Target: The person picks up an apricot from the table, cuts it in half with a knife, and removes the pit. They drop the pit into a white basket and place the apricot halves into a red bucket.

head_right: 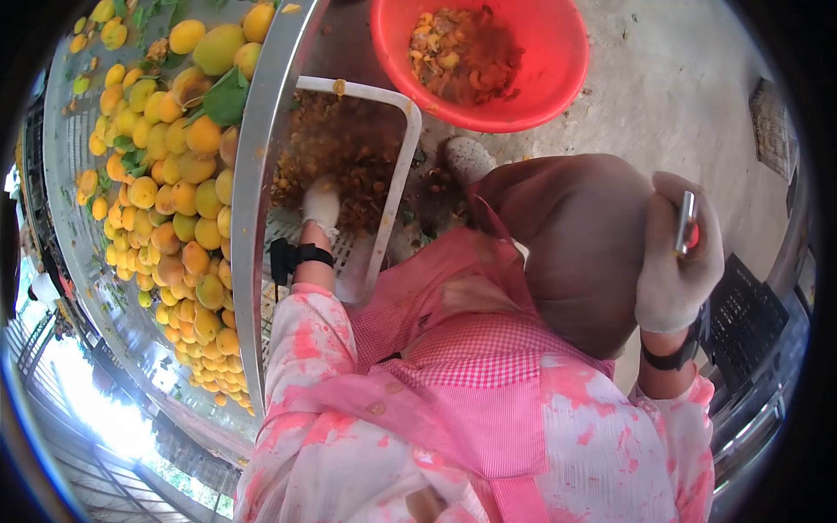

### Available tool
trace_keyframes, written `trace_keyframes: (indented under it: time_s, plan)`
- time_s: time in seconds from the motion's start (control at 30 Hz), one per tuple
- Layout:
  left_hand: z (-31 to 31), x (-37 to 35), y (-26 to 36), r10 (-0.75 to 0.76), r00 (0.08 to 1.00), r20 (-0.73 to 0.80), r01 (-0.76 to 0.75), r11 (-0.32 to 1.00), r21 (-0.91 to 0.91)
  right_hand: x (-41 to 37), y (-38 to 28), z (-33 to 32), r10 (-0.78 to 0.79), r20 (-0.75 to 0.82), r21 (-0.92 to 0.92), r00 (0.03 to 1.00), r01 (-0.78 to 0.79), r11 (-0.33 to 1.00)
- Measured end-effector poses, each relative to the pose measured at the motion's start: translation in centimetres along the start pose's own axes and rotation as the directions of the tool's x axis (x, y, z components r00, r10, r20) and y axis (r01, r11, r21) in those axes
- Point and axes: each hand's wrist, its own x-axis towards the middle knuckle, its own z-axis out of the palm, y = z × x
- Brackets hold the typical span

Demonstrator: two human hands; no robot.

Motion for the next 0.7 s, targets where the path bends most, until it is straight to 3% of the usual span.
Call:
trace_keyframes:
  time_s: [0.03, 0.07, 0.1, 0.13, 0.17, 0.23, 0.33, 0.5, 0.57, 0.63, 0.7]
  plan:
    - [-1.2, -1.6, 4.2, -0.108, 0.990, 0.092, 0.109, 0.994, -0.007, -0.1, 0.0, -0.1, -0.006, 0.012, 0.010, 1.000, 0.006, 1.000]
    - [0.0, -1.6, 3.3, -0.058, 0.978, 0.198, 0.091, 0.983, -0.158, -0.2, 0.3, -0.1, -0.015, 0.002, 0.059, 1.000, 0.015, 0.998]
    - [1.5, -2.4, 2.6, -0.002, 0.978, 0.210, 0.044, 0.980, -0.196, -0.3, 0.6, -0.1, -0.024, -0.002, 0.075, 1.000, 0.024, 0.997]
    - [1.1, -3.9, 4.4, -0.079, 0.969, 0.232, 0.107, 0.988, -0.109, -0.4, 0.8, -0.3, -0.026, 0.007, 0.100, 1.000, 0.025, 0.995]
    - [-0.7, -6.4, 7.8, -0.090, 0.972, 0.219, 0.101, 0.994, -0.039, -0.5, 0.9, -0.4, -0.030, 0.015, 0.127, 0.999, 0.027, 0.992]
    - [-1.9, -9.9, 10.5, -0.205, 0.961, 0.187, 0.231, 0.964, -0.133, -0.7, 1.0, -0.6, -0.029, 0.022, 0.172, 0.999, 0.025, 0.985]
    - [-1.6, -12.7, 8.3, -0.243, 0.964, 0.105, 0.263, 0.923, -0.280, -1.0, 1.1, -0.4, -0.082, -0.031, 0.181, 0.996, 0.087, 0.980]
    - [-2.2, -17.8, 9.5, -0.254, 0.957, -0.143, 0.201, 0.930, -0.309, -1.0, 2.3, 0.1, -0.193, -0.058, 0.198, 0.980, 0.201, 0.960]
    - [-2.2, -18.6, 9.3, -0.224, 0.959, -0.176, 0.166, 0.942, -0.293, -1.1, 2.6, 0.3, -0.258, -0.088, 0.088, 0.962, 0.265, 0.960]
    - [-1.9, -19.1, 9.2, -0.208, 0.956, -0.208, 0.151, 0.954, -0.260, -1.0, 2.5, 0.3, -0.332, -0.132, 0.108, 0.934, 0.347, 0.932]
    - [-2.9, -20.2, 10.4, -0.179, 0.968, -0.174, 0.144, 0.970, -0.195, -1.1, 1.6, -0.2, -0.275, 0.004, -0.101, 0.962, 0.274, 0.957]
